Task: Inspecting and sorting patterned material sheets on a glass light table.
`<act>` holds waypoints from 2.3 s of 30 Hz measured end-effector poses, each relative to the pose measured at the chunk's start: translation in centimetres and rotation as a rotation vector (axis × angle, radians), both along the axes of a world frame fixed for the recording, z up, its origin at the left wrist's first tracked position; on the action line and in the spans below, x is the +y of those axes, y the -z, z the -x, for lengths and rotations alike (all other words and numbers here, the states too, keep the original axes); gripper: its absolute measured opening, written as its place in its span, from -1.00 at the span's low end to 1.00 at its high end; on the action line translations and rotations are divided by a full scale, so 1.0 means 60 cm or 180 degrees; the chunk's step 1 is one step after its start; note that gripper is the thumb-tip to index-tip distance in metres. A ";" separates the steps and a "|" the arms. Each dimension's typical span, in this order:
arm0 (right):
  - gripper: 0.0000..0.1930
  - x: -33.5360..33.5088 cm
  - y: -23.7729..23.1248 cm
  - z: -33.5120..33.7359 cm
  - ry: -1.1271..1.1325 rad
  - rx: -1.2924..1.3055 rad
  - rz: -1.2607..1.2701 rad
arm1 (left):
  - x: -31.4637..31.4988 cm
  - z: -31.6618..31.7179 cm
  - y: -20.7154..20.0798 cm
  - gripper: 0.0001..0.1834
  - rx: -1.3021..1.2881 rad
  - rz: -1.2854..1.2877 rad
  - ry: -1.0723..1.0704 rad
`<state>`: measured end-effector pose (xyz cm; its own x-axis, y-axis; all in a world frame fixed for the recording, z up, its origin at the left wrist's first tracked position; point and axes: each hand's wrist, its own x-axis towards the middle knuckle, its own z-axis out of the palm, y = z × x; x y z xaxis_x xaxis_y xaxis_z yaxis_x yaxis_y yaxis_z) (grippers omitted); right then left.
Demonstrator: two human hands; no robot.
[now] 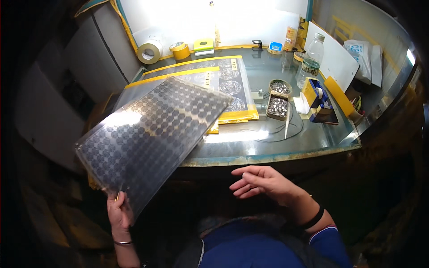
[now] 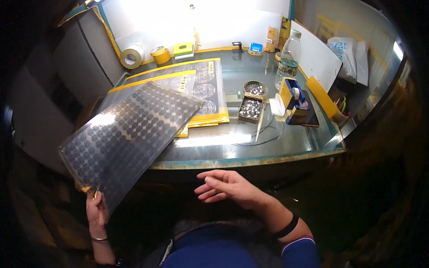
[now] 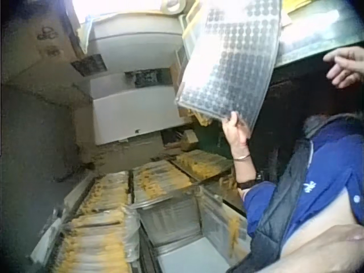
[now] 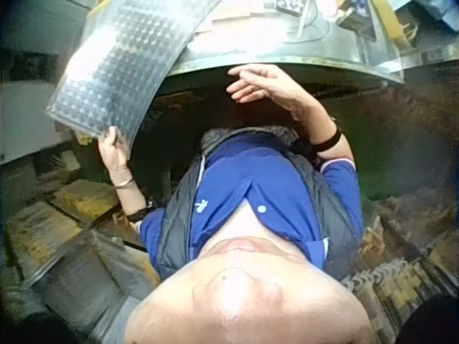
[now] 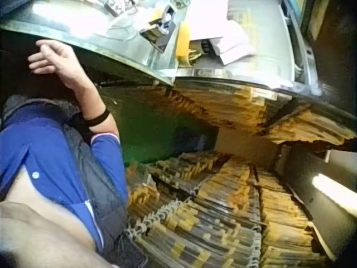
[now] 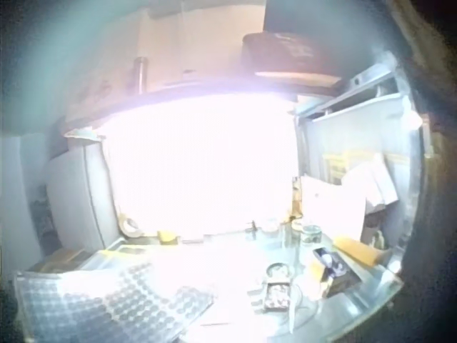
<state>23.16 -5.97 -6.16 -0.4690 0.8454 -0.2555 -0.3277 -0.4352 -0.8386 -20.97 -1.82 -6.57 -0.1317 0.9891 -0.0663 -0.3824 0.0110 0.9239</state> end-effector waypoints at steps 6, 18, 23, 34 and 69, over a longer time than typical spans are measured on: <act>-0.02 -0.023 0.000 -0.060 -0.0282 0.1541 0.0130 | -0.049 0.049 -0.035 -0.55 0.0290 0.0058 0.0194; -0.65 -0.085 -0.103 -0.178 0.1804 -0.0678 -0.0669 | 0.088 -0.118 -0.140 -0.57 0.1027 -0.0344 0.1687; -0.59 -0.124 -0.126 -0.244 0.3268 -0.1497 -0.1644 | 0.222 -0.212 -0.239 -0.62 0.1615 -0.2023 0.1591; -0.71 -0.232 -0.001 -0.396 0.3964 0.0258 -0.0921 | 0.234 -0.417 -0.155 -0.23 0.4927 -0.2045 0.2253; -0.50 -0.285 -0.018 -0.233 0.2743 -0.0177 0.0085 | 0.105 -0.166 -0.105 -0.76 0.3702 -0.1111 0.0329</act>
